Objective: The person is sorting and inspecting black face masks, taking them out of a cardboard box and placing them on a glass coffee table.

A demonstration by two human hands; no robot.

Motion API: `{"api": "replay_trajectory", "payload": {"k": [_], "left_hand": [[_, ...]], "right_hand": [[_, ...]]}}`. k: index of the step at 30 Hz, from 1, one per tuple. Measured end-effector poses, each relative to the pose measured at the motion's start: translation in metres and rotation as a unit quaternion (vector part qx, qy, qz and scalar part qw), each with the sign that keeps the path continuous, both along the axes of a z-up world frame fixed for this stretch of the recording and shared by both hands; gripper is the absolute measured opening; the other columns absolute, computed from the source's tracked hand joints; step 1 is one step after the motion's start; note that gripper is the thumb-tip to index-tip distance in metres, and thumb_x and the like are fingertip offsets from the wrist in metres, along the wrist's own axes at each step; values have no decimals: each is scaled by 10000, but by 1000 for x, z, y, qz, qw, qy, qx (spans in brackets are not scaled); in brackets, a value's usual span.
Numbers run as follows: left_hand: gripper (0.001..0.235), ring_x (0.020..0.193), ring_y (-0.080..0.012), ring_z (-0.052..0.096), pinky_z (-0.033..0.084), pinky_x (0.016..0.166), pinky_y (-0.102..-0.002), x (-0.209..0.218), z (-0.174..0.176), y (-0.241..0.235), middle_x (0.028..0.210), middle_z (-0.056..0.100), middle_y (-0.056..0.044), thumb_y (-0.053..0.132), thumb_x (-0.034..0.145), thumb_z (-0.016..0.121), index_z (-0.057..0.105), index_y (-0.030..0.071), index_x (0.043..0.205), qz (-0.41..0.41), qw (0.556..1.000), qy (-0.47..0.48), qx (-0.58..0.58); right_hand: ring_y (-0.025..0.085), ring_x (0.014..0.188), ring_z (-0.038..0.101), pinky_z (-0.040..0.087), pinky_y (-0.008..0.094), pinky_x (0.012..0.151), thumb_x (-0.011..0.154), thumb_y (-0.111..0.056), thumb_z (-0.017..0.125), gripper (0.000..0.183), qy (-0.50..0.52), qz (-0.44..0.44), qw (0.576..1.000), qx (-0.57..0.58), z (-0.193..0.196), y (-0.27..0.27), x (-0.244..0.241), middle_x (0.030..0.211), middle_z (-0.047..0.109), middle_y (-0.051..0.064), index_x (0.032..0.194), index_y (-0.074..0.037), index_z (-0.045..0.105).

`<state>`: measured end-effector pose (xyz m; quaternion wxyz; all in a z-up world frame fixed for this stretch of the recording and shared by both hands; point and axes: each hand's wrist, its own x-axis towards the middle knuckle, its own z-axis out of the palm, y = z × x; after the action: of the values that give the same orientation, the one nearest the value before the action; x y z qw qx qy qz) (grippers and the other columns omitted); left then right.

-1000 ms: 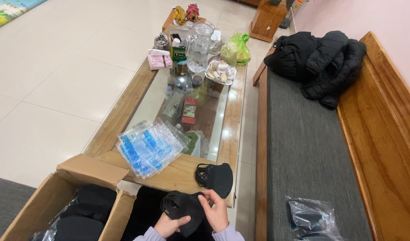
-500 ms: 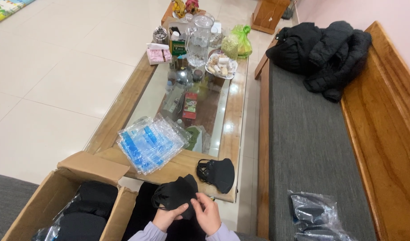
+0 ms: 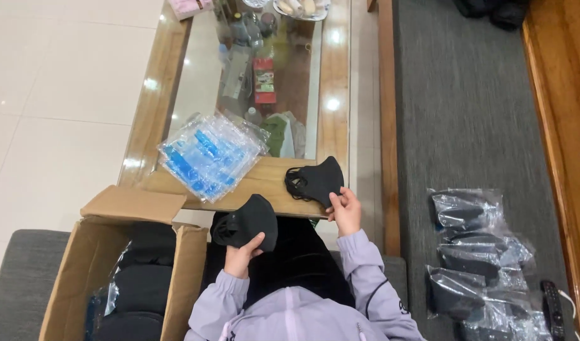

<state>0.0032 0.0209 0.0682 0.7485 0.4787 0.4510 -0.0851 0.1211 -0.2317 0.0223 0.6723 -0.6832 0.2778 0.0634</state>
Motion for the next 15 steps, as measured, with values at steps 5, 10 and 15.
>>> {"api": "replay_trajectory", "payload": {"k": [5, 10, 15], "left_hand": [[672, 1099, -260, 698, 577, 720, -337, 0, 0, -2, 1277, 733, -118, 100, 699, 850, 655, 98, 1342, -2, 1000, 6, 3], [675, 1074, -264, 711, 575, 690, -347, 7, -4, -6, 1254, 749, -120, 84, 701, 860, 649, 88, 1342, -1, 1000, 6, 2], [633, 1131, -319, 717, 601, 794, -401, 11, 8, -9, 1277, 752, -166, 72, 735, 850, 673, 0, 1338, -19, 999, 34, -24]], "right_hand": [[133, 464, 536, 378, 264, 317, 950, -116, 661, 508, -10, 12, 1000, -18, -3, -4, -3, 586, 496, 32, 1423, -11, 510], [146, 393, 447, 379, 318, 371, 964, -180, 627, 456, -30, 56, 992, -109, 9, -5, -4, 567, 539, -1, 1404, -116, 526], [201, 611, 606, 487, 397, 716, 900, -304, 633, 557, -77, 97, 939, -322, 1, -5, -8, 606, 547, -45, 1443, -248, 520]]}}
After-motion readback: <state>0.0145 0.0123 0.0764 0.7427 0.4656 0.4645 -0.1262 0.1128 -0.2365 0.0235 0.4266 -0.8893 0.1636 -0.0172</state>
